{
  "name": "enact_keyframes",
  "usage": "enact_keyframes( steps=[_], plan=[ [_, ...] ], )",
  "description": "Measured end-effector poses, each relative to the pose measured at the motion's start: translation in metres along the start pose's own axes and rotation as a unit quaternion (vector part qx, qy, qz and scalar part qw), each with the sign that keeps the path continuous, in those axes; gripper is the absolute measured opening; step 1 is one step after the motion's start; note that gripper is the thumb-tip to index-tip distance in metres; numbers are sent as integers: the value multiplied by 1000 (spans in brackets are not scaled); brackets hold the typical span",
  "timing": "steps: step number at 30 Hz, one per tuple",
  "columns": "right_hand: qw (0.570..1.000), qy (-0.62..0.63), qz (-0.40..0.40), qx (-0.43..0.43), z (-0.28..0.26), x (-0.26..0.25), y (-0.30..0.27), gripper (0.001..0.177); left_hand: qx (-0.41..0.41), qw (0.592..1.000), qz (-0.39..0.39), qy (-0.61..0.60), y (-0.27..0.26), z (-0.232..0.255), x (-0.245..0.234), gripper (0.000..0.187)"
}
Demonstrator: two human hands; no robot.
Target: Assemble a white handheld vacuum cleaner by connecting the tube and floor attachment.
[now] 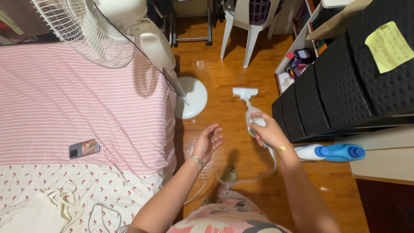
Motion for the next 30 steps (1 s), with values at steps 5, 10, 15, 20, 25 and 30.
enact_keyframes(
  steps=[5, 10, 15, 20, 25, 30],
  plan=[
    [995, -61, -75, -4, -29, 5, -4, 44, -4, 1000, -19, 0, 31, 22, 30, 42],
    [991, -83, -103, -12, -8, 15, 27, 49, 7, 999, -43, -10, 50, 34, 41, 43],
    [989, -87, -117, 13, -21, 44, 29, 52, -26, 999, -29, -4, 71, 46, 22, 43],
    [989, -37, -141, -7, -39, 76, 70, 49, -22, 998, -54, -6, 109, 66, -3, 44],
    [983, -18, -179, -31, -68, 122, 111, 45, -34, 999, -37, -10, 131, 105, -38, 45],
    [981, -46, -190, 11, -104, 157, 114, 45, -10, 999, -31, -40, 165, 132, -69, 42]
  ],
)
Point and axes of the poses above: each hand's wrist, its own y-axis towards the middle knuckle, its own x-axis out of the palm, z = x × y, the point moved 9 cm from there along y, towards the middle knuckle, and after that the axes turned 12 degrees about y, right-handed, at the moved point
